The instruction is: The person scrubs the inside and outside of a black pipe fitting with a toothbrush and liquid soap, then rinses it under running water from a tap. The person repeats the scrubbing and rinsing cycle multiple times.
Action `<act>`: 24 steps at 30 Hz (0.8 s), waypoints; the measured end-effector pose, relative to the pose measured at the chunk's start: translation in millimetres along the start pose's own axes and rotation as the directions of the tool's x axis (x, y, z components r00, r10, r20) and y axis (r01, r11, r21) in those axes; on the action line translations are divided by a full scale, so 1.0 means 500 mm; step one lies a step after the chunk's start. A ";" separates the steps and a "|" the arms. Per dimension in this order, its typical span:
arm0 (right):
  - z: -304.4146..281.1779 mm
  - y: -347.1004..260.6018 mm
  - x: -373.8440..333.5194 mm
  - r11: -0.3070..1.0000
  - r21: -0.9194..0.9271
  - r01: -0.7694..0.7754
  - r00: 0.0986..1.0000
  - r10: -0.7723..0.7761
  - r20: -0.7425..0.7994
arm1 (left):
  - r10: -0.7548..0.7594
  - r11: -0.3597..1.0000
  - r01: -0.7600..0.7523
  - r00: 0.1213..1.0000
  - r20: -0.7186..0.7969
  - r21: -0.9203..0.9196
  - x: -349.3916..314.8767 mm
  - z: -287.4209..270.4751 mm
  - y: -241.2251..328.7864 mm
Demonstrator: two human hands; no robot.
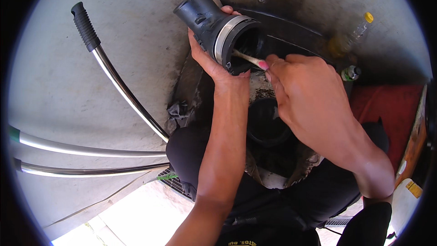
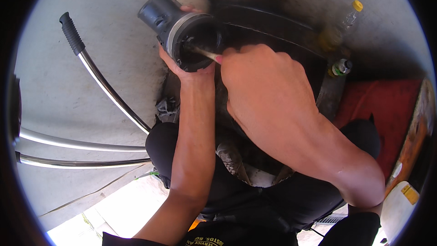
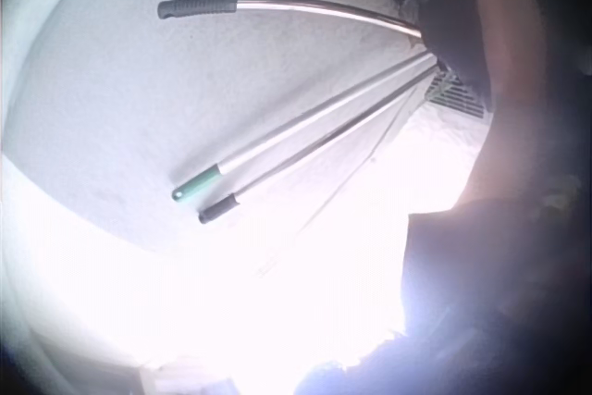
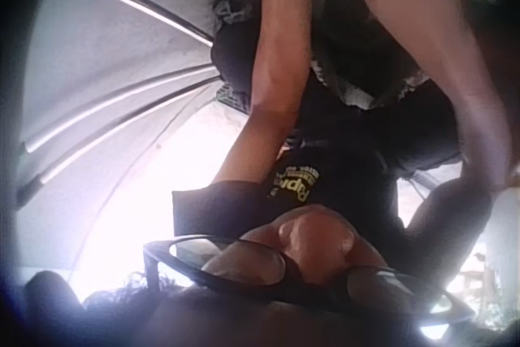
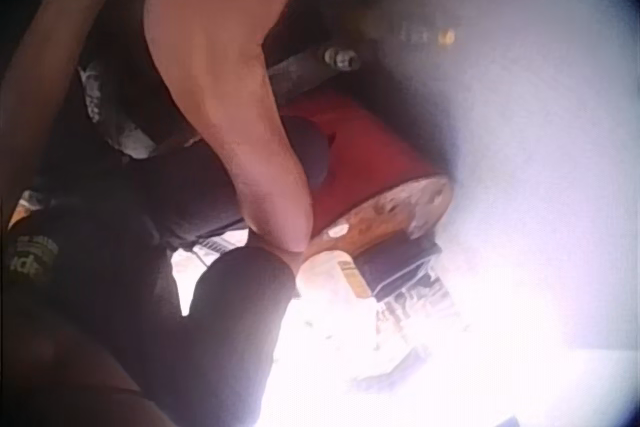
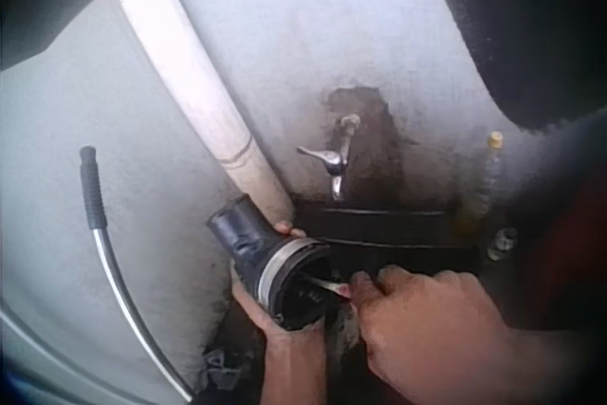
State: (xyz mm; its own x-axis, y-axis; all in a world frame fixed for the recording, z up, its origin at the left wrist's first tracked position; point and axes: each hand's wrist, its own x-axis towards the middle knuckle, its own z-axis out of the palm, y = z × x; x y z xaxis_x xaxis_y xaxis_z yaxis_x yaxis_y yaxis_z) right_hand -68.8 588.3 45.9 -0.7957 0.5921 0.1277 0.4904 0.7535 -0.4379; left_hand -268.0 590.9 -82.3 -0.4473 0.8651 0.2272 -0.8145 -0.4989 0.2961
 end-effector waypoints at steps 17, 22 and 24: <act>-0.012 -0.005 0.003 0.987 0.111 -0.116 0.993 0.115 0.008 | 0.135 0.989 -0.114 0.961 -0.240 0.099 -0.007 0.090 0.000; -0.040 0.002 -0.001 0.960 0.241 -0.141 0.988 0.121 0.096 | 0.072 0.997 -0.071 0.996 -0.049 0.017 -0.016 0.042 0.018; -0.031 0.030 0.012 0.996 0.020 -0.086 0.994 0.087 -0.064 | 0.068 0.997 -0.067 0.997 -0.042 0.027 -0.014 0.033 0.015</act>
State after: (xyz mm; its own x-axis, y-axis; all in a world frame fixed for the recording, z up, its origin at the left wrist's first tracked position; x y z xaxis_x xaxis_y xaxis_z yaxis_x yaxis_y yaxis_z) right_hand -60.5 607.5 53.9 -0.7258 0.6723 0.1457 0.5496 0.6941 -0.4649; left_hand -265.0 580.3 -66.2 -0.5166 0.8307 0.2078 -0.7725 -0.5568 0.3054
